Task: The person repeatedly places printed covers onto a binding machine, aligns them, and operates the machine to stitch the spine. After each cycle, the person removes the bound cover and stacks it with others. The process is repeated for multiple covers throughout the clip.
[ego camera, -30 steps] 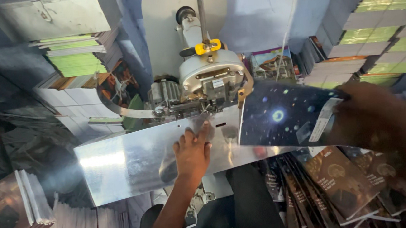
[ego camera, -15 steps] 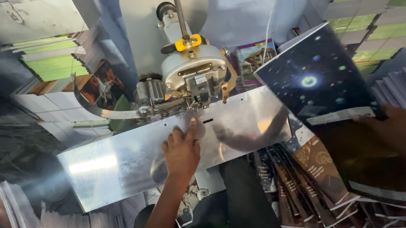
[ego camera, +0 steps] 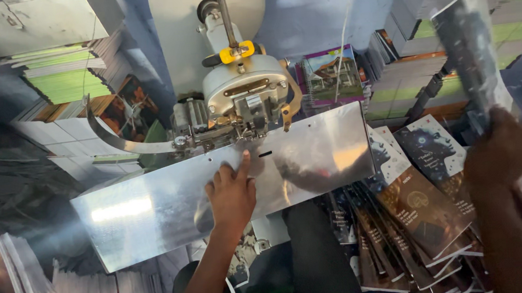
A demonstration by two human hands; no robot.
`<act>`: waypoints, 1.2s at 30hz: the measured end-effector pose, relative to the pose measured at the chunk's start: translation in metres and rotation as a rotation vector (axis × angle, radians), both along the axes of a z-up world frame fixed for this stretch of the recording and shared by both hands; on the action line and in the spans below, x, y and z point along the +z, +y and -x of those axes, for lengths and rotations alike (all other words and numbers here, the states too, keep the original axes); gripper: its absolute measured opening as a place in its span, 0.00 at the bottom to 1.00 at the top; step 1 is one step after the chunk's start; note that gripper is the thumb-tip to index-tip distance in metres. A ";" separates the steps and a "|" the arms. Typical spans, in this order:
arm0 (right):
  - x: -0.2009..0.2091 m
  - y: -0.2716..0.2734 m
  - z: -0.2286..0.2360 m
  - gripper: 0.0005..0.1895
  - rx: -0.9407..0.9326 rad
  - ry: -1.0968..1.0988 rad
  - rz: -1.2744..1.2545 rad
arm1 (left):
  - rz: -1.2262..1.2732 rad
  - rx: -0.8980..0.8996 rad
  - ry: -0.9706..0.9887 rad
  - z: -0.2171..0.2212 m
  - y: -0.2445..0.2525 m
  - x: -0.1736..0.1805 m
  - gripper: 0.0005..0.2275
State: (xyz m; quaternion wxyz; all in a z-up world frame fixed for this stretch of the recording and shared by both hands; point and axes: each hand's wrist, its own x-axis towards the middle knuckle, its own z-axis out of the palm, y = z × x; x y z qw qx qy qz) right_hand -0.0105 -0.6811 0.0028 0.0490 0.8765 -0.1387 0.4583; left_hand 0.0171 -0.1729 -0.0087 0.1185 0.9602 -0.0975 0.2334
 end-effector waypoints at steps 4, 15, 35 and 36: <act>-0.068 -0.003 -0.032 0.10 0.095 0.439 -0.332 | -0.007 0.001 -0.015 0.000 0.001 0.000 0.30; -0.204 0.016 -0.042 0.34 0.404 1.086 -0.904 | -0.007 0.013 0.002 0.000 0.001 0.000 0.31; -0.008 0.171 -0.056 0.24 0.749 0.300 -0.181 | 0.049 0.000 -0.002 0.004 0.003 0.001 0.32; -0.007 0.180 -0.057 0.25 0.792 0.294 -0.176 | 0.055 -0.008 -0.012 0.005 0.004 0.001 0.32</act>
